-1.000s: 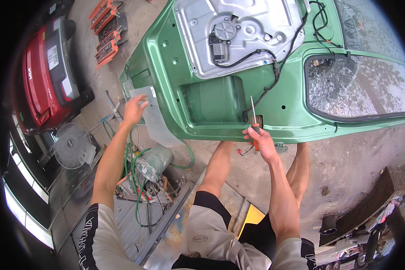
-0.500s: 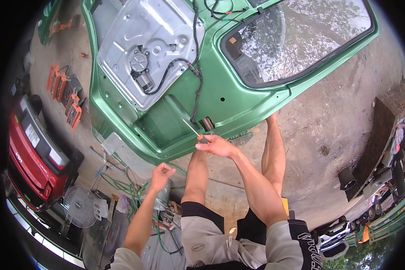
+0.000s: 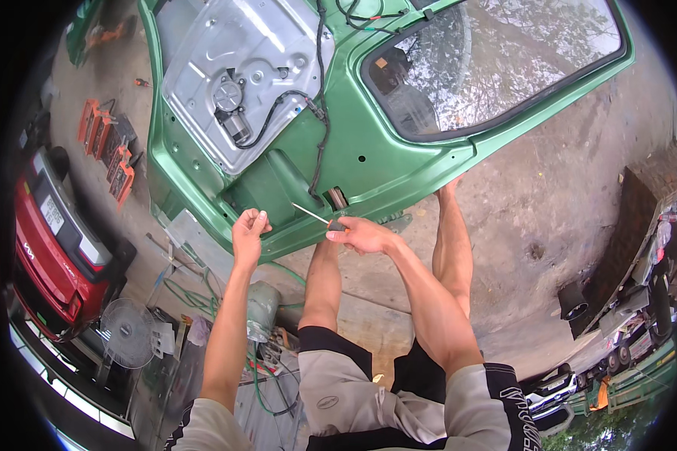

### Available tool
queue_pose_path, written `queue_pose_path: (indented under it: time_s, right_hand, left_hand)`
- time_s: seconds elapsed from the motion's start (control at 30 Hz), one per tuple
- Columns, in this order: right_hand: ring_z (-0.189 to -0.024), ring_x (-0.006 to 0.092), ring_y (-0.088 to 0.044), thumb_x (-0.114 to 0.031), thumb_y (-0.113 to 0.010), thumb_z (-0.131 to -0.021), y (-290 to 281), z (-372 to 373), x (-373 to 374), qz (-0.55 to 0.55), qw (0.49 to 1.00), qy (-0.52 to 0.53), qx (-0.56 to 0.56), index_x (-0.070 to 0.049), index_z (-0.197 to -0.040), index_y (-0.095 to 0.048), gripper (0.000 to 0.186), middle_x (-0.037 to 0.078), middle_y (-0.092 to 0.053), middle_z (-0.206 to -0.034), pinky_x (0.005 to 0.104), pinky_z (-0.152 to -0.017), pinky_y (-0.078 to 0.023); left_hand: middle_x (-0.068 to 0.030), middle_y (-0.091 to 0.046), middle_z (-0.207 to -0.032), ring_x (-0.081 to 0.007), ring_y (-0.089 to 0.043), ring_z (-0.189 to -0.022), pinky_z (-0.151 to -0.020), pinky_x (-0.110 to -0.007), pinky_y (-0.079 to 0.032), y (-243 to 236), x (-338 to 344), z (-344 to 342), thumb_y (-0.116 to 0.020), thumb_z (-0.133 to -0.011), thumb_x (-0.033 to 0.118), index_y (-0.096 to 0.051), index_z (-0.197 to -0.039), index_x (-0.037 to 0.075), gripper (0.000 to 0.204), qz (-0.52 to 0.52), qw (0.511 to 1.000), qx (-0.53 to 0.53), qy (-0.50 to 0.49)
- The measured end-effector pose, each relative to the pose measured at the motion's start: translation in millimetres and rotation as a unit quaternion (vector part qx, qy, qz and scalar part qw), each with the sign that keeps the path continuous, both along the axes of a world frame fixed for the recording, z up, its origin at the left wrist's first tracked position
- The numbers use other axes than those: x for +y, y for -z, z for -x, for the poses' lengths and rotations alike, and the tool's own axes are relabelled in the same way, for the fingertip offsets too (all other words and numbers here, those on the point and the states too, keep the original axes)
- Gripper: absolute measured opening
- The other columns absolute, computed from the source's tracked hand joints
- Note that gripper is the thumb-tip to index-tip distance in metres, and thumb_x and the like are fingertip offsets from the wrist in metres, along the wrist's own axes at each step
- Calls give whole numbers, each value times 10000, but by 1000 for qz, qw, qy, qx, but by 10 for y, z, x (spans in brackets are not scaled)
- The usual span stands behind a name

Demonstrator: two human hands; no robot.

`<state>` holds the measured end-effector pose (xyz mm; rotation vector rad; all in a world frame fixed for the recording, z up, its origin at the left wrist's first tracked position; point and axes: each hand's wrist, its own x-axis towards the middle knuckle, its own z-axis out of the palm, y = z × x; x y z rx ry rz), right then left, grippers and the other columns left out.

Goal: The person removes a plastic film and manipulates the wiring and internal mechanisms of a green car door using a screwdriver and by hand.

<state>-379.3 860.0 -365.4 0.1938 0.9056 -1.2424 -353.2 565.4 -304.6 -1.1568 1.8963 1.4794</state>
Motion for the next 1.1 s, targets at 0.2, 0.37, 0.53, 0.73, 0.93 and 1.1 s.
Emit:
queue_pose_path:
  time_s: [0.2, 0.37, 0.53, 0.73, 0.93, 1.1]
  right_hand:
    - [-676, 112, -477, -529, -625, -1000, -37, -6, -26, -29, 1000, -2, 8, -85, -1182, -594, 480, 21, -506, -799, 284, -560, -398]
    - [-787, 214, -594, -374, -635, -997, -106, 104, -130, -170, 962, 96, 192, -46, -1230, -581, 406, 125, -626, -889, 380, -727, -486]
    - [-787, 253, -590, -234, -566, -1009, -367, 474, -27, -298, 883, 213, 294, -78, -1364, -565, 388, 130, -609, -858, 389, -764, -474]
    - [-785, 316, -649, -232, -553, -987, -366, 1262, 193, -341, 793, 178, 473, -121, -1394, -597, 423, 151, -671, -842, 419, -776, -501]
    - [-1008, 412, -694, -278, -553, -949, -528, 2295, -9, -407, 719, 13, 563, -158, -1342, -643, 420, 216, -734, -1073, 497, -884, -532]
    - [-964, 435, -699, -310, -526, -918, -491, 2492, -38, -445, 681, -37, 580, -195, -1280, -690, 414, 225, -739, -1020, 523, -864, -545]
  left_hand:
    - [5, -635, -771, -85, -572, -680, -641, -256, -468, -297, 466, -638, -712, -984, 177, -610, -941, 46, 172, -82, 986, -110, 92]
    - [12, -654, -766, -67, -566, -683, -647, -244, -461, -465, 796, -1272, -717, -975, 154, -649, -942, 26, 148, -89, 976, -166, 112]
    - [-110, -704, -967, -216, -638, -879, -828, -386, -488, -865, 956, -1689, -755, -926, 249, -654, -1083, 15, 300, 64, 961, -143, 227]
    - [-233, -369, -1591, -427, -235, -1530, -1206, -641, -198, -1178, 1165, -1659, -766, -878, 304, -494, -1465, 119, 673, 223, 891, -155, 364]
    - [-221, -235, -1668, -448, -124, -1562, -1161, -768, -122, -1371, 1224, -1641, -731, -893, 402, -374, -1576, 189, 800, 177, 865, -238, 405]
    - [-214, -264, -1655, -424, -179, -1555, -1162, -762, -149, -1311, 1130, -1685, -714, -906, 400, -392, -1545, 151, 758, 206, 890, -279, 295]
